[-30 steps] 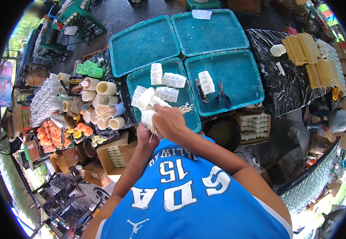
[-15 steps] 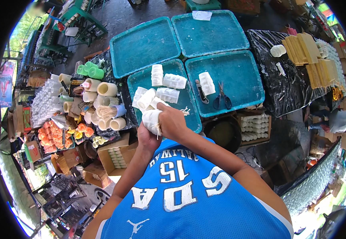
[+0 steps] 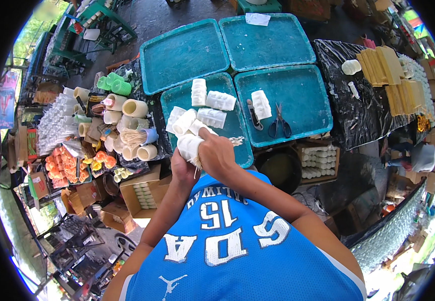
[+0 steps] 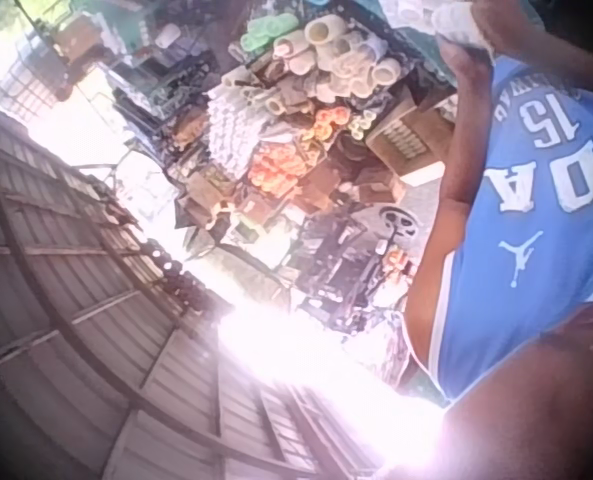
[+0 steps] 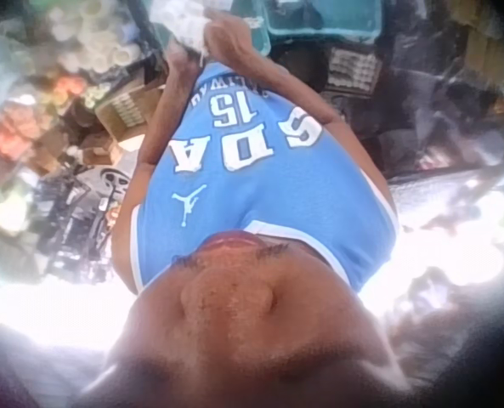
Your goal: The person gathers thin sticks and white cylindrical foam pieces, then uses a knife to trim the sticks and a red tape dispenser to apply tape. The person inserts the trimmed sticks into the foam pieces and places the assembled units into a tray.
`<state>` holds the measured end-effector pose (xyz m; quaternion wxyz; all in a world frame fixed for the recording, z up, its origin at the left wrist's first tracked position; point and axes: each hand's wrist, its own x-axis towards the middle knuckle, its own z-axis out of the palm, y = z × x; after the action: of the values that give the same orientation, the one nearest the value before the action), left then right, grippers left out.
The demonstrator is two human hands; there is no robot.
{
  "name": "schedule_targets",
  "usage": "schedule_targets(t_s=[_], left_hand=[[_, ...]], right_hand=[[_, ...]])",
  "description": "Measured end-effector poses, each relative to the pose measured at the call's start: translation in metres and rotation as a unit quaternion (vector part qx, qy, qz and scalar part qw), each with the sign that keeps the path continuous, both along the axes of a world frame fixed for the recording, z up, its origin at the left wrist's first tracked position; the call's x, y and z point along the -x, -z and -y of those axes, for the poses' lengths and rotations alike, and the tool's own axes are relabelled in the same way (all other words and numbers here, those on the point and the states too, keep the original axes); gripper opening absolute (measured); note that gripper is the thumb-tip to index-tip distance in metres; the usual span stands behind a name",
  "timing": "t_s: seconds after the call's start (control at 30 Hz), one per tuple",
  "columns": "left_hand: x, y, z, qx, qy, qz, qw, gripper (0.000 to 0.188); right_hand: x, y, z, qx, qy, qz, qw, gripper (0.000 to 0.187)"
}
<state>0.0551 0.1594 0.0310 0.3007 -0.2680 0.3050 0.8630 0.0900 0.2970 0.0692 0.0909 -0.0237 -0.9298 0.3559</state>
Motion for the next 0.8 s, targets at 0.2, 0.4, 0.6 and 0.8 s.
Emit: schedule_targets(t_s=[0.2,0.4,0.6,0.8], left_hand=[[-0.002,0.012,0.006,-0.035,-0.001,-0.015,0.999,0.046],[-0.003,0.012,0.01,-0.048,-0.006,-0.001,0.999,0.043],[-0.004,0.02,0.015,-0.038,0.0,0.013,0.999,0.041],[-0.006,0.018,0.016,-0.05,0.013,-0.008,0.999,0.041]], right_hand=[[0.001,-0.012,0.001,-0.019,-0.027,0.003,0.999,0.008],[-0.001,-0.014,0.001,-0.048,-0.045,0.011,0.998,0.007],[-0.002,-0.008,0.002,-0.075,-0.05,0.03,0.995,0.007],[-0.001,-0.005,0.005,-0.064,-0.048,0.022,0.997,0.007]])
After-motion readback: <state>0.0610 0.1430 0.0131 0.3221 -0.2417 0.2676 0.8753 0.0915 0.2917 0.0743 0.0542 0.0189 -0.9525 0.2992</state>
